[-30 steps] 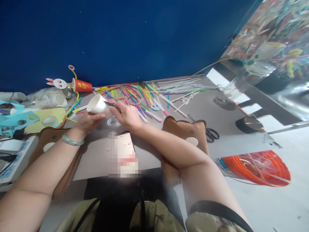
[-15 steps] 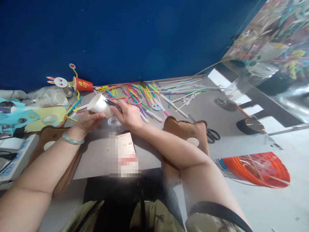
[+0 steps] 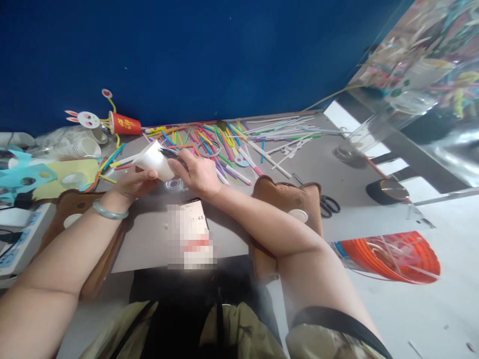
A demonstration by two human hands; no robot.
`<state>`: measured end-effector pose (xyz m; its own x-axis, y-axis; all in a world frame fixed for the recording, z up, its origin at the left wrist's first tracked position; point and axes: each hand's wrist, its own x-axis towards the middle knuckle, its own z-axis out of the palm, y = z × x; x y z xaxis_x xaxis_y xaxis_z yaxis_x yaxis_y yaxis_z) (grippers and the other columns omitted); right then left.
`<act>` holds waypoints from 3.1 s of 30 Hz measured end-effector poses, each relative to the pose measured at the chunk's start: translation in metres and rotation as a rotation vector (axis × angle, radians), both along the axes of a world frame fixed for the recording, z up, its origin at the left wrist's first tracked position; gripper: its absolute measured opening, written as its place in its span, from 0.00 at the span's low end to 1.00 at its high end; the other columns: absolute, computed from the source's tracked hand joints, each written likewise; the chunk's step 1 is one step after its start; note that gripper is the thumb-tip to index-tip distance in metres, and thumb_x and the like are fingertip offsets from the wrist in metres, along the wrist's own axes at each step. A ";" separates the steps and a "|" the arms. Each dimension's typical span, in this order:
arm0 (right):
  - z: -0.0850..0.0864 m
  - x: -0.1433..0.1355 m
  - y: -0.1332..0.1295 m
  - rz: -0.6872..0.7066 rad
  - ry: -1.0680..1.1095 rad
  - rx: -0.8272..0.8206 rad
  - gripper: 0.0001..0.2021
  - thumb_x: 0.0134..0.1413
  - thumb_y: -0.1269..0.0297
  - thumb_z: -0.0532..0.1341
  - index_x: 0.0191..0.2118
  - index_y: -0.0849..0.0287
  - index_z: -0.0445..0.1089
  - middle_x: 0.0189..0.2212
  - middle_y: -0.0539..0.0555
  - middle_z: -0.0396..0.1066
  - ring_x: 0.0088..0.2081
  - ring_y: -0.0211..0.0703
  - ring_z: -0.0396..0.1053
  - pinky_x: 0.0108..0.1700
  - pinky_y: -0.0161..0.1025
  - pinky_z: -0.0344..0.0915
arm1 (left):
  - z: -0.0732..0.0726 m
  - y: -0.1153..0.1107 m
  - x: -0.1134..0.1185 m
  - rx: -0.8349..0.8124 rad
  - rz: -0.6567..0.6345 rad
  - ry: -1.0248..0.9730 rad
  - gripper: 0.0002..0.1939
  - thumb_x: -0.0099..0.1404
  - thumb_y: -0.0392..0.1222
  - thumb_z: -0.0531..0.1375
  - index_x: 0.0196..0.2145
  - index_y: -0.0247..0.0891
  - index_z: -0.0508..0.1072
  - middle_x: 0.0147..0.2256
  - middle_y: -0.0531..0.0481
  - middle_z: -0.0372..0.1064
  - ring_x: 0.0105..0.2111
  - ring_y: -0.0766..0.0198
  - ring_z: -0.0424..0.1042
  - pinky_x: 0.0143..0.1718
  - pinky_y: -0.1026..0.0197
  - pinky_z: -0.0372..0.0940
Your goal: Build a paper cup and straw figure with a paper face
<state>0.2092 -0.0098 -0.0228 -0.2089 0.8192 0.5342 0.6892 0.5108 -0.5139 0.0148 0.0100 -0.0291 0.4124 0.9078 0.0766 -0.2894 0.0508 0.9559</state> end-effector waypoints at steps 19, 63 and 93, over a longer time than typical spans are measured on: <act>-0.002 0.001 0.001 0.016 -0.013 0.023 0.22 0.70 0.46 0.47 0.36 0.57 0.68 0.26 0.51 0.70 0.26 0.38 0.64 0.31 0.35 0.51 | 0.001 0.000 -0.003 -0.020 0.001 -0.002 0.26 0.46 0.46 0.75 0.43 0.40 0.76 0.34 0.48 0.76 0.43 0.49 0.77 0.40 0.54 0.72; 0.000 -0.003 0.003 0.148 0.456 -0.081 0.09 0.54 0.60 0.61 0.34 0.60 0.72 0.25 0.48 0.68 0.26 0.34 0.61 0.31 0.33 0.60 | 0.003 0.004 -0.001 0.138 -0.035 0.116 0.36 0.41 0.40 0.78 0.49 0.37 0.74 0.45 0.43 0.77 0.49 0.49 0.74 0.50 0.55 0.68; -0.004 0.006 0.001 0.267 0.070 0.029 0.17 0.58 0.50 0.63 0.45 0.57 0.65 0.26 0.48 0.70 0.25 0.36 0.64 0.29 0.33 0.56 | 0.003 0.010 -0.003 0.360 0.272 0.444 0.39 0.40 0.47 0.77 0.48 0.34 0.70 0.46 0.41 0.73 0.50 0.49 0.69 0.55 0.50 0.63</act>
<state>0.2149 -0.0091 -0.0266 -0.3774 0.7241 0.5773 0.4914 0.6850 -0.5379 0.0114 0.0198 -0.0257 0.2334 0.9337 0.2716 0.1810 -0.3162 0.9313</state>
